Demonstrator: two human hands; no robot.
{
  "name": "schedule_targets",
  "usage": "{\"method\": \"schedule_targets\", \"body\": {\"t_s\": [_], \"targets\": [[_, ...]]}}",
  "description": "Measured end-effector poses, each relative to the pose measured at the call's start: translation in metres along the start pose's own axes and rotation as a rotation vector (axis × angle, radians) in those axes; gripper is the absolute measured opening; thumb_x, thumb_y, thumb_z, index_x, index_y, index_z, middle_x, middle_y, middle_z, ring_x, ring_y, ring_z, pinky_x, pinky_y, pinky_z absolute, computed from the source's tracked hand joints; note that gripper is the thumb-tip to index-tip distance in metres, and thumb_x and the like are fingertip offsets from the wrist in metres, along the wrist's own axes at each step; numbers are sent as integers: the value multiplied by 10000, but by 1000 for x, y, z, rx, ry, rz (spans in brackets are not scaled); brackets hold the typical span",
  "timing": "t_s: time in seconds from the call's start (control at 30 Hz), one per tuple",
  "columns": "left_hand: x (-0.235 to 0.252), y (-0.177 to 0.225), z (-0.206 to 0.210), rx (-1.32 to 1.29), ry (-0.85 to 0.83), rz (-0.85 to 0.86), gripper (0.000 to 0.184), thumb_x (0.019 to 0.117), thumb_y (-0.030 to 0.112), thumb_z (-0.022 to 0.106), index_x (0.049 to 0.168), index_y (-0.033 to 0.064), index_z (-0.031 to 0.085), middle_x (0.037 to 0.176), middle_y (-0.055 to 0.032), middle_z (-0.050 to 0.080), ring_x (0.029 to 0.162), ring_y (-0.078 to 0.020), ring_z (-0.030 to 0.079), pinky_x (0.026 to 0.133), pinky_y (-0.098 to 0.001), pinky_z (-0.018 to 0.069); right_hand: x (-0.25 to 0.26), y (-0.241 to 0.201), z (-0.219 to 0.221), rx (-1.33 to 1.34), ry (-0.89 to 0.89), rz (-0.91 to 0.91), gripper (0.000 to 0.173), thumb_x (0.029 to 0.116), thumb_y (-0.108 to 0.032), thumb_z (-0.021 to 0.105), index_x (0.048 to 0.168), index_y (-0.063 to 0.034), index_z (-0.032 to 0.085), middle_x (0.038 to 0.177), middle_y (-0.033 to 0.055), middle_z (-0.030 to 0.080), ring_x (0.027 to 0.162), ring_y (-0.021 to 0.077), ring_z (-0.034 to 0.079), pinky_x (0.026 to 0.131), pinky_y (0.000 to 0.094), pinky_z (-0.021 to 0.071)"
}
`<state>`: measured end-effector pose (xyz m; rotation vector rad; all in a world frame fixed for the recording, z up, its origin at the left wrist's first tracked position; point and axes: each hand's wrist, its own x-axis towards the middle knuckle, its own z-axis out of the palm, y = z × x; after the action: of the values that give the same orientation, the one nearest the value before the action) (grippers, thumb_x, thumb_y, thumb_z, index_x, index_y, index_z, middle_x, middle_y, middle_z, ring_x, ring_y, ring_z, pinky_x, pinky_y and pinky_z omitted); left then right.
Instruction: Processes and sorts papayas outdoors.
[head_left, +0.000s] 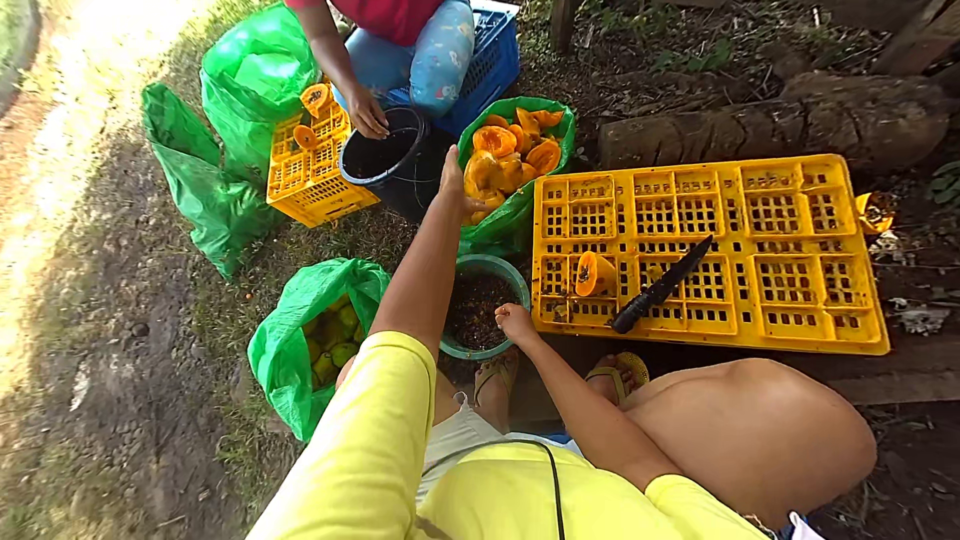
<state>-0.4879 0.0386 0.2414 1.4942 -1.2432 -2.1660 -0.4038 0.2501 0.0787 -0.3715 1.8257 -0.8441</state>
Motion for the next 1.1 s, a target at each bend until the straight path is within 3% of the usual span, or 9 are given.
{"method": "schedule_targets", "body": {"t_s": [0.1,0.2,0.3,0.5,0.63,0.73,0.83,0.97,1.1], "targets": [[-28,3,-21,330,4,115,704,1051,548,421,1577,96,298,1574,-272,341,1370,-448,459,981,-625,499,18,21,0,141,52,47,289,1054,-55,522,1311,48,606,1229,252,661,1051,334,696,954,485,556],[-73,7,-46,661,37,241,536,1031,379,574,1436,37,500,1457,-208,511,1317,-368,522,980,-574,491,34,14,4,89,101,34,283,1044,-39,515,1294,28,629,1185,228,688,1030,323,711,949,483,568],[-107,6,-73,872,68,323,589,1015,320,622,1485,8,455,1398,-225,555,1228,-320,572,999,-501,471,55,0,22,-169,34,-32,290,1041,-58,511,1287,-8,655,1263,236,669,1183,375,653,1030,561,501],[-139,-6,-101,741,137,382,608,1014,311,642,1498,1,440,1464,-233,522,1342,-313,528,1093,-480,439,95,31,70,-792,-220,-290,397,1043,-260,610,1378,-49,639,1528,255,469,1410,485,419,1097,628,426],[-143,3,-105,747,140,484,596,1017,301,634,1492,-10,453,1492,-223,499,1389,-311,484,1131,-471,409,74,27,68,-978,-414,-206,285,987,-80,606,1247,17,674,1328,272,626,1264,447,593,1022,642,483],[-138,5,-112,795,175,505,543,1022,303,617,1452,-8,499,1448,-224,538,1366,-318,509,1117,-486,423,66,1,43,-755,-345,-183,215,963,-73,645,1150,11,706,1127,261,700,1084,422,678,944,628,522],[-137,3,-114,824,226,488,549,1015,291,616,1464,1,493,1432,-225,530,1303,-332,547,1066,-514,461,52,-27,17,-415,-277,-240,184,938,-66,719,1110,-1,714,1061,194,712,929,299,702,872,501,577],[-145,0,-113,848,199,481,540,1021,297,609,1464,12,493,1429,-217,528,1305,-330,547,1066,-513,463,74,-10,5,-842,-215,-201,217,974,-142,666,1151,-50,753,1166,214,718,1140,392,668,992,631,499],[-160,0,-113,864,183,498,518,1029,305,598,1449,15,511,1396,-206,548,1264,-316,573,1031,-506,483,91,-9,17,-755,-62,-191,232,1012,-107,606,1192,-42,736,1220,227,701,1197,401,645,1043,604,478]]}}
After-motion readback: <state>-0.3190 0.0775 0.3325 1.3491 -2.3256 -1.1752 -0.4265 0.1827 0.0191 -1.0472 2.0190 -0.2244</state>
